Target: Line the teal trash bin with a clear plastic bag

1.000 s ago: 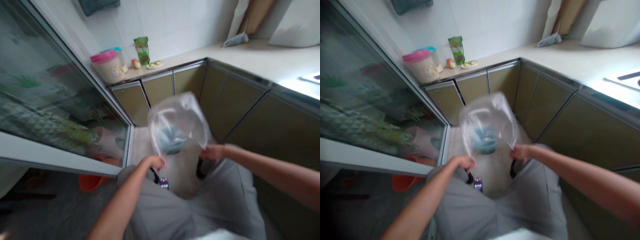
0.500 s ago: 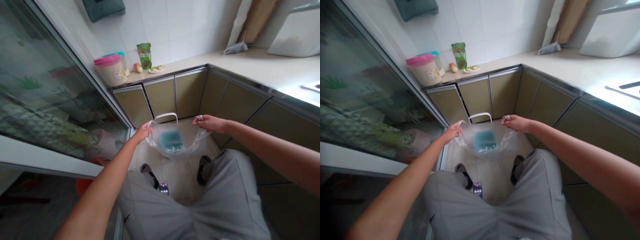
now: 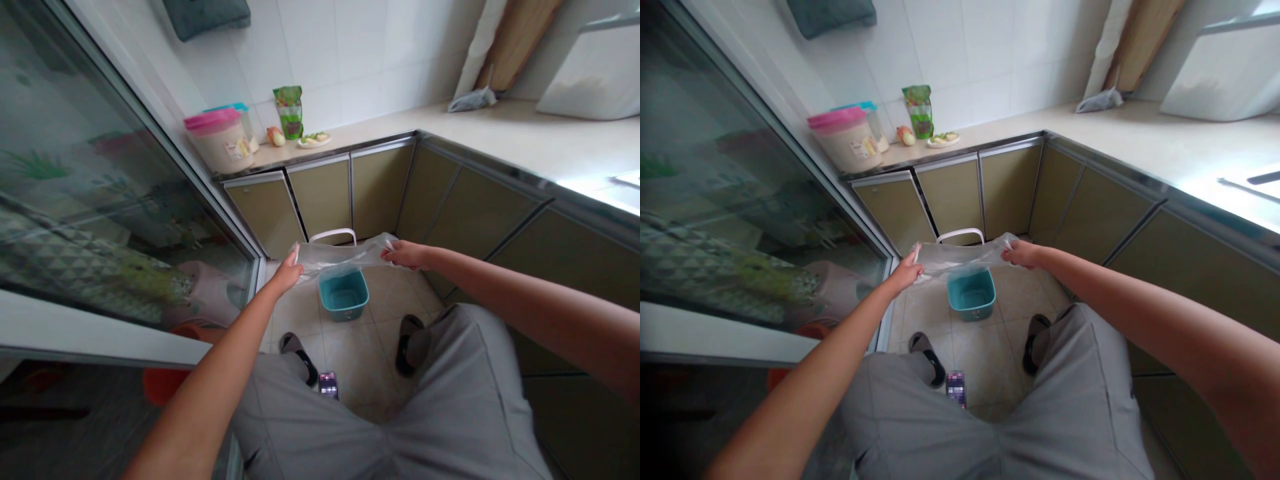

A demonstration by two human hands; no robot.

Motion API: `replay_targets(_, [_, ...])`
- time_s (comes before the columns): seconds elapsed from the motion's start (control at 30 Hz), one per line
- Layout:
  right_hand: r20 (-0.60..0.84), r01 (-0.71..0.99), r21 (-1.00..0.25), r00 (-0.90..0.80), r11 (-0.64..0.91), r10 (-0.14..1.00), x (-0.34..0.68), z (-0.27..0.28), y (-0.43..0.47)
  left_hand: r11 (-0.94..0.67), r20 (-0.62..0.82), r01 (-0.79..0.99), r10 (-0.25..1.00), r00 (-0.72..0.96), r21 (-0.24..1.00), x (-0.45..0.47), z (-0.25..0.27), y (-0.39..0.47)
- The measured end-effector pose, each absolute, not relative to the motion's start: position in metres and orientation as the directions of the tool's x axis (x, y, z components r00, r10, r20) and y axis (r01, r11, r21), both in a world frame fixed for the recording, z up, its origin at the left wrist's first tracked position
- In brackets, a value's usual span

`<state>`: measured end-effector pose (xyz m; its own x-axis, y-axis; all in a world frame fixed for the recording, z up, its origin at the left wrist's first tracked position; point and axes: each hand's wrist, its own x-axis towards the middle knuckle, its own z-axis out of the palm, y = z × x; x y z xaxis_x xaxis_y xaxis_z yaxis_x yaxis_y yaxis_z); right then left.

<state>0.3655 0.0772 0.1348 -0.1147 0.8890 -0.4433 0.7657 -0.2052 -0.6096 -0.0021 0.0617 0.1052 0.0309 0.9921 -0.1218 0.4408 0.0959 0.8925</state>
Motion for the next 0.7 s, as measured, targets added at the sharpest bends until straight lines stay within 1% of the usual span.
replay_targets(0.13, [-0.539, 0.751, -0.598, -0.116, -0.282, 0.834, 0.375, 0.12, 0.073, 0.124, -0.151, 0.4, 0.988, 0.038, 0.908, -0.001, 0.103, 0.058])
replay_targets(0.27, [-0.605, 0.705, -0.59, -0.064, -0.393, 0.794, 0.381, 0.114, 0.079, 0.173, -0.197, 0.378, 0.98, 0.024, 0.909, 0.003, 0.104, 0.059])
replay_targets(0.37, [-0.606, 0.684, -0.594, -0.034, -0.423, 0.795, 0.382, 0.115, 0.089, 0.207, -0.232, 0.368, 0.972, 0.025, 0.907, 0.007, 0.102, 0.06])
replay_targets(0.43, [-0.541, 0.715, -0.575, 0.033, -0.398, 0.841, 0.38, 0.118, 0.093, 0.238, -0.267, 0.357, 0.963, 0.032, 0.903, 0.009, 0.099, 0.061])
replay_targets(0.47, [-0.457, 0.755, -0.554, 0.076, -0.35, 0.886, 0.377, 0.12, 0.092, 0.252, -0.282, 0.346, 0.959, 0.038, 0.904, 0.01, 0.097, 0.061])
replay_targets(0.5, [-0.329, 0.808, -0.523, 0.104, -0.273, 0.939, 0.372, 0.123, 0.089, 0.263, -0.294, 0.329, 0.955, 0.045, 0.907, 0.01, 0.095, 0.061])
replay_targets(0.53, [-0.168, 0.862, -0.478, 0.097, -0.167, 0.981, 0.366, 0.127, 0.084, 0.272, -0.303, 0.306, 0.951, 0.059, 0.912, 0.01, 0.093, 0.061])
replay_targets(0.57, [-0.006, 0.906, -0.422, 0.041, -0.04, 0.999, 0.358, 0.13, 0.077, 0.279, -0.311, 0.28, 0.947, 0.078, 0.919, 0.01, 0.091, 0.061])
replay_targets(0.6, [0.123, 0.926, -0.365, -0.058, 0.099, 0.991, 0.348, 0.132, 0.069, 0.284, -0.317, 0.254, 0.943, 0.1, 0.925, 0.01, 0.089, 0.06])
replay_targets(0.63, [0.183, 0.917, -0.327, -0.177, 0.23, 0.967, 0.336, 0.134, 0.062, 0.289, -0.322, 0.231, 0.939, 0.121, 0.929, 0.009, 0.088, 0.06])
replay_targets(0.67, [0.174, 0.883, -0.319, -0.301, 0.343, 0.938, 0.322, 0.133, 0.057, 0.294, -0.327, 0.213, 0.934, 0.141, 0.932, 0.009, 0.086, 0.059])
replay_targets(0.7, [0.109, 0.837, -0.344, -0.415, 0.425, 0.903, 0.308, 0.129, 0.054, 0.299, -0.332, 0.198, 0.93, 0.158, 0.933, 0.008, 0.085, 0.059])
